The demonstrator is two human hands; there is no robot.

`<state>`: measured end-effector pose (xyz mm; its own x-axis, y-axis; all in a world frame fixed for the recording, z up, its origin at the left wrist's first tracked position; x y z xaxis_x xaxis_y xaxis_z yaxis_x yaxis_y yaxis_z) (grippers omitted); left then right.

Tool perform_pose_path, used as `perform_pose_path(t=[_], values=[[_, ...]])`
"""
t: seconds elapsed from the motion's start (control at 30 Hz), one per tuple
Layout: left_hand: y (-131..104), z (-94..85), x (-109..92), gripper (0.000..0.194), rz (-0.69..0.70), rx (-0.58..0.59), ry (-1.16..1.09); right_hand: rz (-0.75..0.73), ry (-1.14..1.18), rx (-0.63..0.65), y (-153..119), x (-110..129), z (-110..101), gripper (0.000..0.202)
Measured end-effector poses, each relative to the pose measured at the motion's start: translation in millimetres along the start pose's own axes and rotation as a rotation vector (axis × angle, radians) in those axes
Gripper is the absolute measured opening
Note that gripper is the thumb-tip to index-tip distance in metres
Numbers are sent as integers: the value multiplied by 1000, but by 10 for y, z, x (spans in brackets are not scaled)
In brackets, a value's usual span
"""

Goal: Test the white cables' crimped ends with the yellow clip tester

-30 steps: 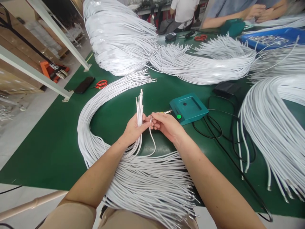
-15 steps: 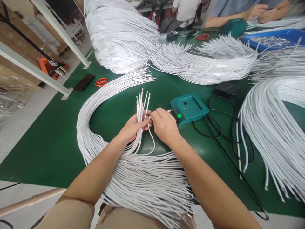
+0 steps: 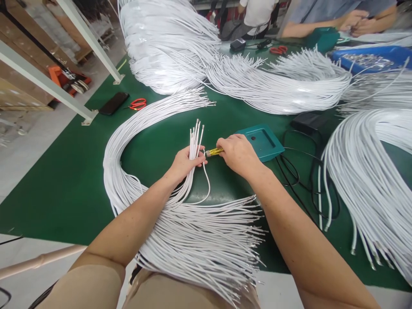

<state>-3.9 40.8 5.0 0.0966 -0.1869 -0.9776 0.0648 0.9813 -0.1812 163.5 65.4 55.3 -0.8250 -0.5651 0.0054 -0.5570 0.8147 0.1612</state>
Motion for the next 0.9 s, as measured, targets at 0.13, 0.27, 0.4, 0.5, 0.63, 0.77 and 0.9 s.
perform_pose_path(t=[0.13,0.27,0.4,0.5,0.63,0.77,0.9], values=[[19,6,-1,41,49,-12,47,12,-5,37,25,5,-8,14],[35,1,-7,39,85,-25,123,42,-31,93,52,3,16,17],[43,-7,-6,39,95,-37,158,73,-55,128,92,23,28,17],[44,-11,-5,40,101,-39,171,86,-70,150,114,37,21,17],[40,-13,-11,39,102,-41,174,84,-9,179,118,20,9,15],[44,-20,-2,37,103,-57,222,84,6,122,117,-4,0,15],[62,-22,36,36,102,-69,257,85,8,96,128,-1,25,14]])
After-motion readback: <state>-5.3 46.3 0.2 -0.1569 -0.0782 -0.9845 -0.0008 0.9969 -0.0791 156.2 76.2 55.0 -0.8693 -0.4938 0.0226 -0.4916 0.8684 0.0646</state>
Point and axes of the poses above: each hand's wrist, its own y-axis towards the middle knuckle, its own z-axis out of the palm, x = y × z, the point moved 3 cm from there along y, towards the middle knuckle, and after that the axes turned 1 degree about -x, right-handed, at the moved point
